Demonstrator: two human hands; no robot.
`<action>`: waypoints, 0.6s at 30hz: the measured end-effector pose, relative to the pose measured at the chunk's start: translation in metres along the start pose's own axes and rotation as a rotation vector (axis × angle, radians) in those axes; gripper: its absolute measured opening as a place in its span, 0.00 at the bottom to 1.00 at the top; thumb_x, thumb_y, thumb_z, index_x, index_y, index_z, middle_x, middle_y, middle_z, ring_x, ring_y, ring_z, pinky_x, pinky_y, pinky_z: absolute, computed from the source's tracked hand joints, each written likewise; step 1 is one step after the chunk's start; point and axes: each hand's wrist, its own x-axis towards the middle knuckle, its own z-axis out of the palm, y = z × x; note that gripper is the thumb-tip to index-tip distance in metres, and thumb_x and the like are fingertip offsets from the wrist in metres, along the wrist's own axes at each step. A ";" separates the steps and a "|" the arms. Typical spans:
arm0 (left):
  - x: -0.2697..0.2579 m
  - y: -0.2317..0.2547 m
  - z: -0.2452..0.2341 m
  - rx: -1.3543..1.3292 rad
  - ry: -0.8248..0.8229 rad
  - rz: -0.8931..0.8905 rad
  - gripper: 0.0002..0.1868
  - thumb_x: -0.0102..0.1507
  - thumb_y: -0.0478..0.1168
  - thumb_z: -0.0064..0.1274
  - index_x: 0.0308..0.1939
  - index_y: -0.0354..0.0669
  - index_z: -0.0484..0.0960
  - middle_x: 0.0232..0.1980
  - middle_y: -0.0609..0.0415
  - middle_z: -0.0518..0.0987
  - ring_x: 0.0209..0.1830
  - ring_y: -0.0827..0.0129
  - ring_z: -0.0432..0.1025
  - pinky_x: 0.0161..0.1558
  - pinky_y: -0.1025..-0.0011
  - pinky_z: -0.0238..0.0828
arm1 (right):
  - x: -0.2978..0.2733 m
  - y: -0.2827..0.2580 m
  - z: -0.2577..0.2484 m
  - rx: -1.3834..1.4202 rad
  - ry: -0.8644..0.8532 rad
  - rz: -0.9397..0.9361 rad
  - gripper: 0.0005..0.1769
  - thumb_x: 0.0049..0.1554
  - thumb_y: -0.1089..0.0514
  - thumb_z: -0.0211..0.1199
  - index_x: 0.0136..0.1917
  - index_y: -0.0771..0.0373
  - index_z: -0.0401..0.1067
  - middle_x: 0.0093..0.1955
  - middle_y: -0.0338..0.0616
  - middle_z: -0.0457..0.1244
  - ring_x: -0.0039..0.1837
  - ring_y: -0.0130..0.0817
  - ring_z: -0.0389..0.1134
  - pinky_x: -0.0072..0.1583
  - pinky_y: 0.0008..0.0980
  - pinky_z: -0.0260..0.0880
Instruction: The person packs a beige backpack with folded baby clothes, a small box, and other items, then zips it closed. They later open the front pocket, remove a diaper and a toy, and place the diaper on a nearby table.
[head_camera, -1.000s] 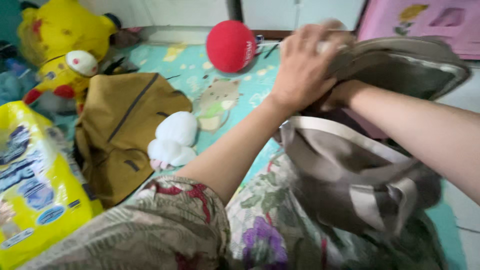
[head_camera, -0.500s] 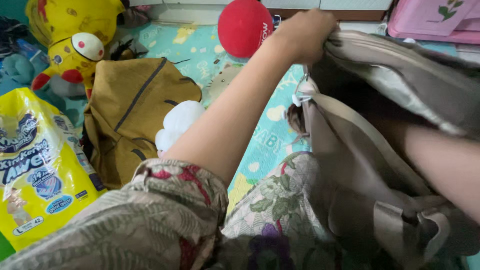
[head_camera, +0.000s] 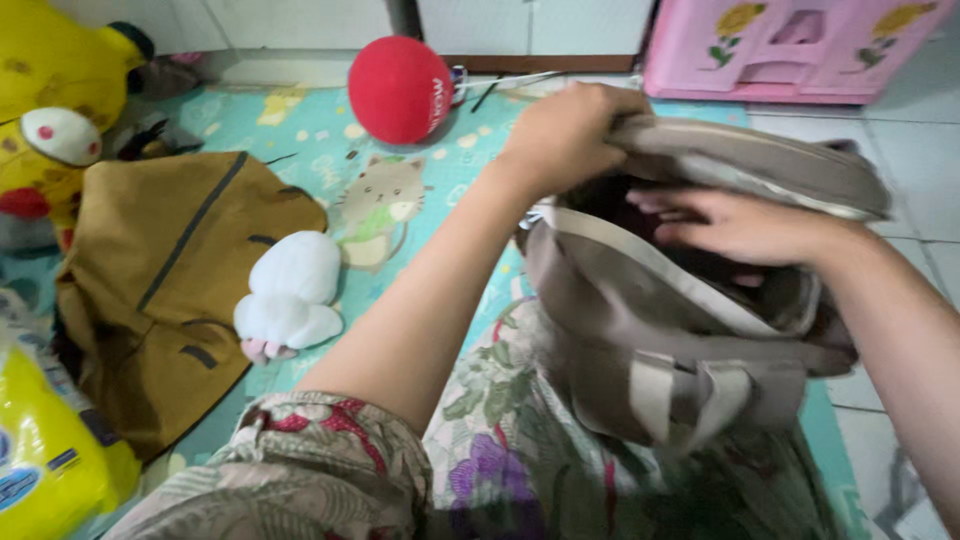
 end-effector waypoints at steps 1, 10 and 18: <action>0.000 0.002 -0.002 -0.041 0.007 -0.060 0.22 0.52 0.43 0.63 0.52 0.56 0.85 0.50 0.54 0.86 0.53 0.56 0.79 0.53 0.61 0.75 | -0.027 -0.013 -0.003 0.249 0.052 0.245 0.34 0.67 0.49 0.54 0.85 0.47 0.57 0.77 0.45 0.64 0.64 0.82 0.57 0.56 0.78 0.58; -0.065 -0.040 0.019 -0.578 -0.211 -0.639 0.44 0.60 0.66 0.55 0.71 0.41 0.70 0.67 0.43 0.77 0.65 0.55 0.72 0.60 0.61 0.70 | -0.125 -0.095 0.057 0.039 0.309 0.193 0.31 0.61 0.42 0.58 0.75 0.49 0.63 0.60 0.40 0.71 0.59 0.29 0.71 0.60 0.32 0.69; -0.079 0.039 0.023 0.040 0.245 -0.174 0.46 0.52 0.55 0.69 0.71 0.55 0.66 0.67 0.49 0.71 0.65 0.49 0.68 0.63 0.55 0.66 | -0.135 -0.080 0.052 0.182 0.605 -0.117 0.14 0.60 0.56 0.57 0.45 0.67 0.79 0.47 0.38 0.74 0.45 0.25 0.71 0.49 0.29 0.72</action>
